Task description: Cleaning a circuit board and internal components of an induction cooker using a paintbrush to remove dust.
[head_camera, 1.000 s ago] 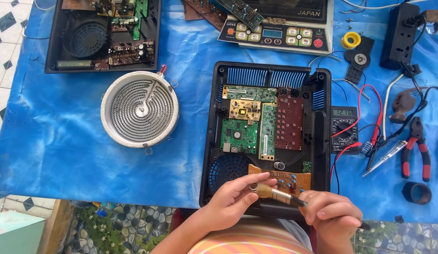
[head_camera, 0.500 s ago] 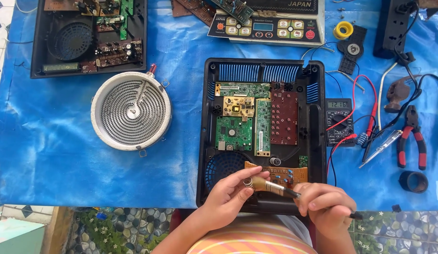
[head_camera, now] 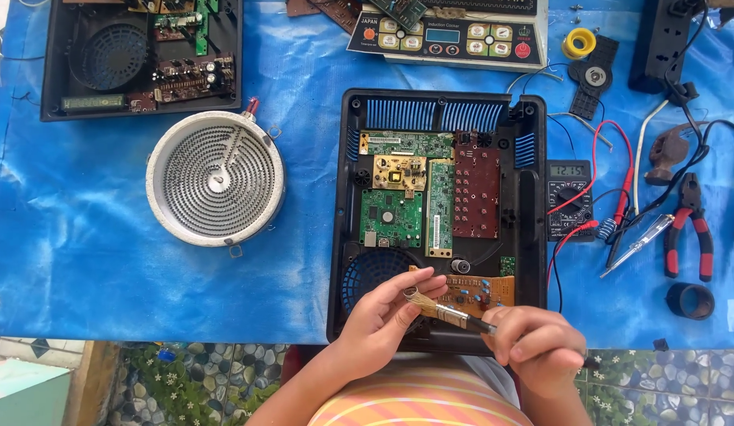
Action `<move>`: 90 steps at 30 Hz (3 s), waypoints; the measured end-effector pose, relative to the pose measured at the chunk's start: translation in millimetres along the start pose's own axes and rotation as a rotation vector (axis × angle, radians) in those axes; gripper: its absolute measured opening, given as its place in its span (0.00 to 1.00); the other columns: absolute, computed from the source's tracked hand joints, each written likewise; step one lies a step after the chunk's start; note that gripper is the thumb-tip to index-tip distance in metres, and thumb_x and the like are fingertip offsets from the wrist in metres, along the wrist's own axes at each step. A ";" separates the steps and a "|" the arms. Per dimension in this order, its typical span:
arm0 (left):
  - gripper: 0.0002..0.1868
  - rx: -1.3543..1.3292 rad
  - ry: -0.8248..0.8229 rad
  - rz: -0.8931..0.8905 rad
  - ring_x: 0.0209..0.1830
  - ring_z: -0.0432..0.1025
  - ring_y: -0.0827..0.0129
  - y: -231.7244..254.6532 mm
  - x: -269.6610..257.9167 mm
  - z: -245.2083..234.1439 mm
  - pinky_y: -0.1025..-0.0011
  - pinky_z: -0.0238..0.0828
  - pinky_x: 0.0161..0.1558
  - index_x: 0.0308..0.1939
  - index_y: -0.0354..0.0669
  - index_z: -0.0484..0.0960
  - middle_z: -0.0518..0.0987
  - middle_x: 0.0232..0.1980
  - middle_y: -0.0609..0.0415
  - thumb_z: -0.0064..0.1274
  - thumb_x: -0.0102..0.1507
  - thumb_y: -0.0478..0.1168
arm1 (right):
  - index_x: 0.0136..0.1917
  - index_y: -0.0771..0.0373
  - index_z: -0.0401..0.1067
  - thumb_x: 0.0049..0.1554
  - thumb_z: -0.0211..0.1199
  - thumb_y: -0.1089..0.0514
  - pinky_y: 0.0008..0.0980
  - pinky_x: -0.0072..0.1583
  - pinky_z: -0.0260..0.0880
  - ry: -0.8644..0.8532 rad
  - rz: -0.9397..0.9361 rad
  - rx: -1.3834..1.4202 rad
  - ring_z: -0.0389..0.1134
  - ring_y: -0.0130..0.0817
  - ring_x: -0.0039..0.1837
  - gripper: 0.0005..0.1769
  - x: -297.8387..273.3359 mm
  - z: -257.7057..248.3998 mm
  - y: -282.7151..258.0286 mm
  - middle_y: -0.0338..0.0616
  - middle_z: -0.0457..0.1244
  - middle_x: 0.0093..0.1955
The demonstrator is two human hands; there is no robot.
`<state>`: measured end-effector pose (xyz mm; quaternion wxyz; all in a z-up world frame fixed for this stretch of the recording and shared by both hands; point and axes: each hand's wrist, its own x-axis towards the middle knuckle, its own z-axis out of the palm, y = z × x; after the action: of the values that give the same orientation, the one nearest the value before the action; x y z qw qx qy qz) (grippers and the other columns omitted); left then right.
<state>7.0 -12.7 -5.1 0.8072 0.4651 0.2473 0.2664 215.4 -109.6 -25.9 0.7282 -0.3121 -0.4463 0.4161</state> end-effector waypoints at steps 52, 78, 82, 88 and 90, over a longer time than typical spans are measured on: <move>0.19 -0.096 0.239 -0.231 0.47 0.78 0.71 -16.9 -3.0 -10.5 0.76 0.78 0.52 0.57 0.32 0.80 0.84 0.49 0.46 0.57 0.62 0.24 | 0.39 0.55 0.67 0.69 0.54 0.34 0.26 0.29 0.57 0.214 0.157 0.114 0.53 0.28 0.26 0.27 1.3 0.1 -3.2 0.44 0.63 0.29; 0.20 -0.006 0.213 -0.280 0.43 0.78 0.73 -3.7 2.6 -6.3 0.78 0.76 0.48 0.59 0.33 0.81 0.83 0.45 0.49 0.56 0.62 0.25 | 0.41 0.54 0.66 0.69 0.51 0.33 0.24 0.29 0.61 0.274 0.213 0.050 0.58 0.29 0.26 0.26 0.3 -8.1 -2.2 0.44 0.61 0.26; 0.20 -0.014 0.200 -0.305 0.42 0.77 0.74 -3.2 3.7 -5.1 0.79 0.76 0.47 0.59 0.34 0.81 0.82 0.44 0.51 0.58 0.63 0.27 | 0.40 0.50 0.62 0.68 0.49 0.29 0.24 0.34 0.63 0.414 0.244 -0.114 0.56 0.25 0.26 0.27 6.2 -5.1 -7.9 0.36 0.59 0.26; 0.22 -0.098 0.122 -0.226 0.59 0.77 0.65 -4.5 2.9 -5.8 0.73 0.74 0.60 0.64 0.33 0.75 0.82 0.59 0.45 0.51 0.66 0.25 | 0.40 0.52 0.66 0.68 0.53 0.33 0.26 0.28 0.59 0.350 0.229 0.164 0.54 0.25 0.24 0.25 2.8 -6.8 -6.2 0.38 0.61 0.26; 0.24 -0.106 0.061 -0.199 0.61 0.75 0.66 -5.8 2.3 -6.3 0.71 0.73 0.63 0.70 0.35 0.69 0.78 0.65 0.41 0.46 0.68 0.27 | 0.39 0.52 0.65 0.67 0.52 0.32 0.22 0.27 0.57 0.442 0.339 0.054 0.63 0.27 0.29 0.26 -1.4 -5.5 -3.9 0.39 0.61 0.27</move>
<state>5.8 -9.7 -13.4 0.8452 0.3865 0.3024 0.2117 221.4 -113.1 -25.5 0.7360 -0.4459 -0.2068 0.4655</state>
